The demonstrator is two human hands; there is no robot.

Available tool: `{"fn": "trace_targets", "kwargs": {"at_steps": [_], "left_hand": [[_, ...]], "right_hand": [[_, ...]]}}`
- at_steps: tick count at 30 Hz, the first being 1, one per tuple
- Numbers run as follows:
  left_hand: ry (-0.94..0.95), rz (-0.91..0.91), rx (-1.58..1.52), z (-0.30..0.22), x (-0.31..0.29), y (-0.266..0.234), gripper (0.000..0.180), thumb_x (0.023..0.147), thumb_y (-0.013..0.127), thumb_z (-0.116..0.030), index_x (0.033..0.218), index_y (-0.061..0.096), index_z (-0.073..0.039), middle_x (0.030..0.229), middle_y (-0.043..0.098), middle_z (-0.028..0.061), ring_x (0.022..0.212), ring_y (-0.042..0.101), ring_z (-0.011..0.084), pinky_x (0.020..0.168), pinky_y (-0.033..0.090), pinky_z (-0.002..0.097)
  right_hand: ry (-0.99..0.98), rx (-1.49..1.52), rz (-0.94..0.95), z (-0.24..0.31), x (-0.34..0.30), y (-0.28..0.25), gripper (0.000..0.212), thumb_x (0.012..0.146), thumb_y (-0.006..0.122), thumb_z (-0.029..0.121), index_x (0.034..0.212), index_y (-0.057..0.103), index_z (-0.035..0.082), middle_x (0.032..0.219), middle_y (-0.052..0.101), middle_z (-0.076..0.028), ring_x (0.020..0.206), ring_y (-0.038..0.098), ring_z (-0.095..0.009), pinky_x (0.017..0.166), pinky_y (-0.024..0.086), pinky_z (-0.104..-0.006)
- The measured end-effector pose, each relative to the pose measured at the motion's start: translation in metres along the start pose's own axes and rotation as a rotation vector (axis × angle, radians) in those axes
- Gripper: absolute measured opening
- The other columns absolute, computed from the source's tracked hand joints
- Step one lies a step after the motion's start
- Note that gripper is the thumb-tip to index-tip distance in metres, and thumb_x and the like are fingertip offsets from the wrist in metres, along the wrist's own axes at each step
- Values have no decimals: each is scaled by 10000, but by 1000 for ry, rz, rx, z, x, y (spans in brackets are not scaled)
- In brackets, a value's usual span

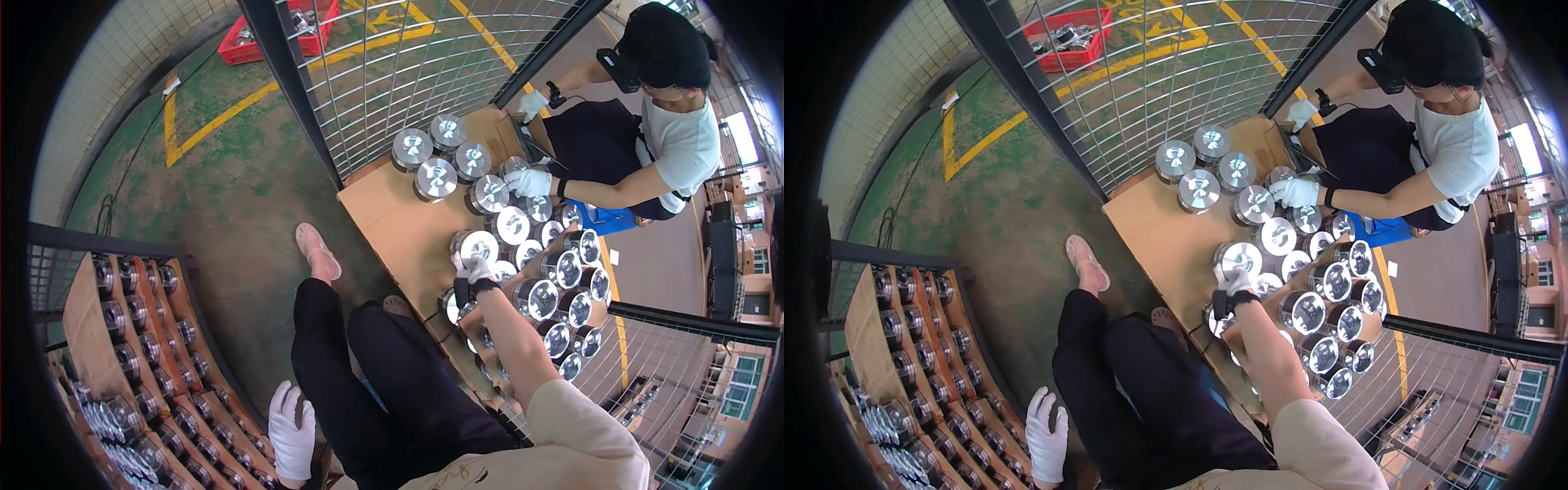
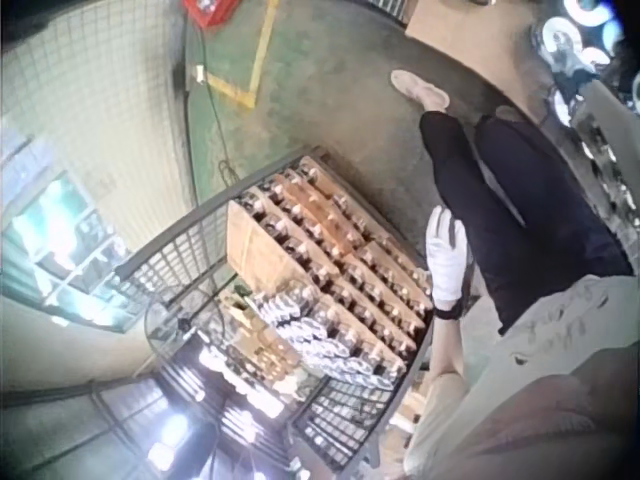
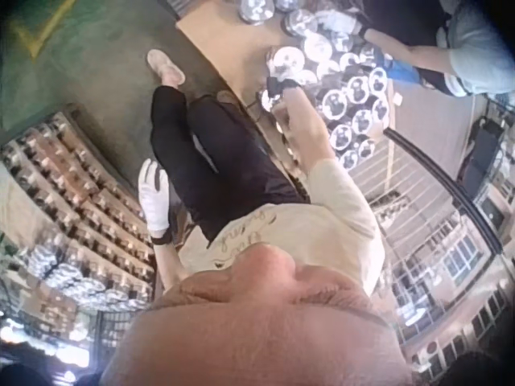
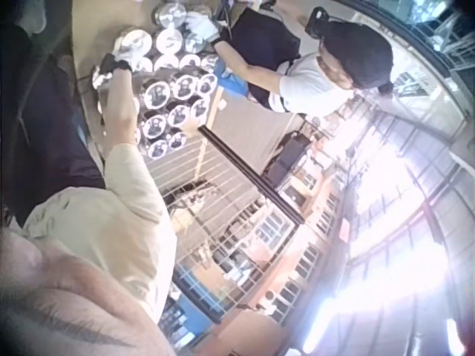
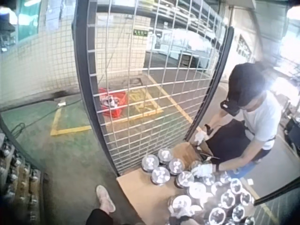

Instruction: Inspecting and organizing metal engine pistons in a fabrication facility.

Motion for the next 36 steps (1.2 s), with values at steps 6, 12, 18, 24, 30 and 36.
{"fn": "trace_targets", "kwargs": {"at_steps": [6, 12, 18, 24, 30, 36], "left_hand": [[179, -46, -68, -55, 17, -6, 265, 819, 651, -90, 1063, 628, 13, 1184, 579, 175, 1049, 580, 343, 918, 471, 390], [283, -112, -302, -128, 24, -4, 313, 858, 680, -176, 1108, 622, 2, 1177, 610, 175, 1069, 596, 332, 929, 475, 381], [362, -180, -620, -180, 25, -2, 180, 924, 598, -117, 1065, 639, -11, 1052, 646, 122, 973, 631, 264, 840, 496, 332], [62, 87, -840, -179, 0, -5, 162, 932, 613, -130, 994, 667, 9, 886, 593, 47, 795, 551, 112, 718, 436, 265], [-41, 66, -1320, -156, -32, -2, 133, 914, 639, -107, 922, 671, 23, 794, 525, -22, 770, 493, 57, 717, 395, 233], [189, 43, -1006, -159, -45, -19, 69, 891, 639, -35, 912, 664, 26, 885, 604, 19, 838, 566, 70, 744, 436, 230]], "right_hand": [[-69, -284, 384, 4, -140, -18, 326, 848, 535, 78, 1171, 491, 85, 1146, 542, -74, 1084, 541, -258, 904, 516, -492], [-21, -649, 775, -5, -292, -1, 303, 932, 494, 141, 1168, 496, -49, 1074, 609, -195, 956, 645, -329, 769, 569, -435], [-1081, -1701, 884, -22, -404, 7, 536, 863, 646, 98, 1349, 434, 21, 1300, 538, -106, 1145, 557, -247, 937, 501, -344], [-291, -679, 900, -55, -436, 1, 752, 824, 696, 52, 1463, 302, 21, 1413, 448, -87, 1265, 456, -182, 1060, 377, -310], [-412, -671, 1058, -75, -457, -13, 824, 830, 700, 63, 1495, 215, 25, 1472, 374, -106, 1319, 406, -198, 1083, 356, -326], [243, -349, 1027, -100, -454, -21, 473, 978, 484, 74, 1426, 337, 26, 1418, 411, -101, 1293, 394, -162, 1091, 326, -327]]}}
Point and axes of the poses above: each hand's wrist, its own x-axis towards the middle knuckle, its own y-axis out of the palm, z = x × y, the point moved 1 cm from there along x, towards the middle knuckle
